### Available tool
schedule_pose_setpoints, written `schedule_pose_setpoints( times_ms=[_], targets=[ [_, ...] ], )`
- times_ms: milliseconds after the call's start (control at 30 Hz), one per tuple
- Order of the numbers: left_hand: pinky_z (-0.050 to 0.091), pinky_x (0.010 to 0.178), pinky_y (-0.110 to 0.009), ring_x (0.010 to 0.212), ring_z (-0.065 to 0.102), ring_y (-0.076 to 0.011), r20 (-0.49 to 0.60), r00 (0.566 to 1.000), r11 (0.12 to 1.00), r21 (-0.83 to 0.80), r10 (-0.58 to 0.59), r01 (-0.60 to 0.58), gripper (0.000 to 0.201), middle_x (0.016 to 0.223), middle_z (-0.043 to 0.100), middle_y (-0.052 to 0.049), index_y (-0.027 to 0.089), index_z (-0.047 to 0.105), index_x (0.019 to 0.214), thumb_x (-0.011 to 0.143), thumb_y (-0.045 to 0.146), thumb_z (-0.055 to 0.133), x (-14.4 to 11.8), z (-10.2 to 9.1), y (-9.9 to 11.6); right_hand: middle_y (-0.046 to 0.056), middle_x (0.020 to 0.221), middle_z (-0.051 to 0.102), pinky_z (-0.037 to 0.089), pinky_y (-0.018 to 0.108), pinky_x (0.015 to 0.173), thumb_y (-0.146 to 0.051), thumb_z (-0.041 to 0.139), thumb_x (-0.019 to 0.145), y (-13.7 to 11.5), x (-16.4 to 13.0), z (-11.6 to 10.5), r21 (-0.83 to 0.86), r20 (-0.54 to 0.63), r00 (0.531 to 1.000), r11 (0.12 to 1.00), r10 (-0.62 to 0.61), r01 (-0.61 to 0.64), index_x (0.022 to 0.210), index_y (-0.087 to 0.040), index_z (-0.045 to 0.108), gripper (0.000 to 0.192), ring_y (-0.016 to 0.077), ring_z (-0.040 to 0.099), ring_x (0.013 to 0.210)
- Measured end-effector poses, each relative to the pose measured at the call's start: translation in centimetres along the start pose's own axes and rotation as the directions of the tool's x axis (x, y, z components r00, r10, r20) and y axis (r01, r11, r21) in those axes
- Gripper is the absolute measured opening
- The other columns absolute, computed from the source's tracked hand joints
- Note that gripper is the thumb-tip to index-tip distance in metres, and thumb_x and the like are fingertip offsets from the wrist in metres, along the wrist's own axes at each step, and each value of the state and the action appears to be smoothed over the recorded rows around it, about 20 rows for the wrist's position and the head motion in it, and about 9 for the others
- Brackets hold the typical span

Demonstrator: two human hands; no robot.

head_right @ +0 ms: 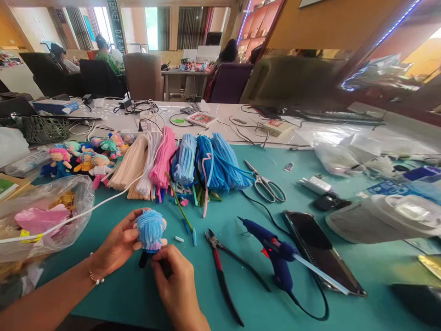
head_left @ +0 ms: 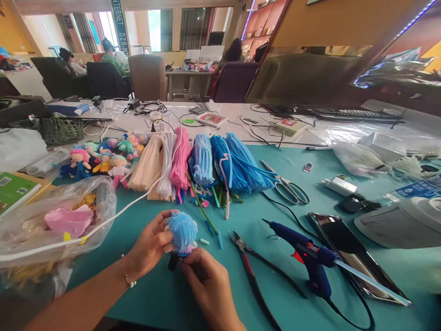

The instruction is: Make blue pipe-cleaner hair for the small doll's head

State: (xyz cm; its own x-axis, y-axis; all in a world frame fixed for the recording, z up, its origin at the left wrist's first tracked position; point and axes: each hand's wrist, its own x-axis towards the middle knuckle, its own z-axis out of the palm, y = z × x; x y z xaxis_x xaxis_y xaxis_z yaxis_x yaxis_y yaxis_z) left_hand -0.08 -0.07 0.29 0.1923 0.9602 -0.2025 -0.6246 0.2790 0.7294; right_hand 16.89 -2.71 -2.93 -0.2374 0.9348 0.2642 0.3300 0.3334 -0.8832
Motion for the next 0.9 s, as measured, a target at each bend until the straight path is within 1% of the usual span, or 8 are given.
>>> schedule_pose_setpoints(
  times_ms=[100, 200, 333, 467, 700, 900],
  targets=[
    [0.041, 0.055, -0.020, 0.058, 0.044, -0.0067, 0.004, 1.000, 1.000, -0.016, -0.004, 0.004, 0.043, 0.077, 0.058, 0.001, 0.022, 0.068, 0.106, 0.067, 0.025, 0.086, 0.01, -0.17, -0.31, 0.000, 0.069, 0.066, 0.047, 0.022, 0.054, -0.017, 0.058, 0.084, -0.20, 0.05, 0.01, 0.001, -0.002, 1.000, 1.000, -0.001, 0.001, 0.075, -0.022, 0.061, 0.011, 0.0144, 0.059, 0.058],
    [0.042, 0.056, -0.021, 0.060, 0.046, -0.0074, -0.004, 1.000, 1.000, -0.026, -0.002, 0.002, 0.044, 0.077, 0.057, 0.002, 0.023, 0.068, 0.106, 0.066, 0.026, 0.087, 0.01, -0.30, -0.58, 0.000, 0.067, 0.064, 0.045, 0.022, 0.053, -0.016, 0.057, 0.083, -0.35, 0.16, 0.01, 0.002, -0.014, 1.000, 1.000, -0.020, 0.021, 0.073, -0.022, 0.059, 0.012, 0.0141, 0.057, 0.056],
    [0.037, 0.054, -0.021, 0.058, 0.041, -0.0071, -0.012, 1.000, 1.000, -0.019, -0.007, 0.007, 0.046, 0.070, 0.051, 0.004, 0.022, 0.068, 0.105, 0.065, 0.028, 0.089, -0.05, -0.23, -0.48, -0.001, 0.066, 0.063, 0.043, 0.021, 0.051, -0.014, 0.055, 0.082, -0.45, 0.27, -0.02, -0.015, -0.018, 0.999, 0.999, -0.049, 0.049, 0.072, -0.022, 0.057, 0.013, 0.0131, 0.056, 0.055],
    [0.032, 0.051, -0.021, 0.054, 0.036, -0.0061, -0.006, 1.000, 1.000, -0.005, -0.013, 0.013, 0.044, 0.067, 0.049, 0.005, 0.021, 0.066, 0.101, 0.065, 0.032, 0.088, -0.14, 0.12, -0.13, -0.001, 0.065, 0.062, 0.042, 0.021, 0.050, -0.012, 0.054, 0.080, -0.56, 0.32, -0.03, -0.033, -0.023, 0.997, 0.997, -0.073, 0.072, 0.072, -0.022, 0.056, 0.013, 0.0127, 0.054, 0.054],
    [0.033, 0.052, -0.020, 0.053, 0.038, -0.0057, -0.035, 0.999, 1.000, 0.017, -0.007, 0.008, 0.043, 0.072, 0.059, 0.002, 0.020, 0.064, 0.098, 0.063, 0.032, 0.085, -0.26, 0.57, 0.12, 0.000, 0.066, 0.062, 0.044, 0.021, 0.053, -0.011, 0.052, 0.080, -0.79, 0.36, -0.01, -0.028, -0.018, 0.997, 0.997, -0.076, 0.076, 0.071, -0.022, 0.056, 0.015, 0.0135, 0.056, 0.056],
    [0.032, 0.050, -0.022, 0.052, 0.041, -0.0065, -0.016, 1.000, 0.998, 0.049, 0.026, -0.025, 0.038, 0.084, 0.068, -0.004, 0.018, 0.060, 0.098, 0.066, 0.028, 0.077, -0.26, 0.58, 0.04, -0.001, 0.065, 0.060, 0.042, 0.020, 0.052, -0.010, 0.051, 0.081, -0.56, 0.25, 0.00, -0.043, -0.010, 0.995, 0.994, -0.102, 0.102, 0.071, -0.022, 0.055, 0.016, 0.0123, 0.053, 0.054]
  ],
)
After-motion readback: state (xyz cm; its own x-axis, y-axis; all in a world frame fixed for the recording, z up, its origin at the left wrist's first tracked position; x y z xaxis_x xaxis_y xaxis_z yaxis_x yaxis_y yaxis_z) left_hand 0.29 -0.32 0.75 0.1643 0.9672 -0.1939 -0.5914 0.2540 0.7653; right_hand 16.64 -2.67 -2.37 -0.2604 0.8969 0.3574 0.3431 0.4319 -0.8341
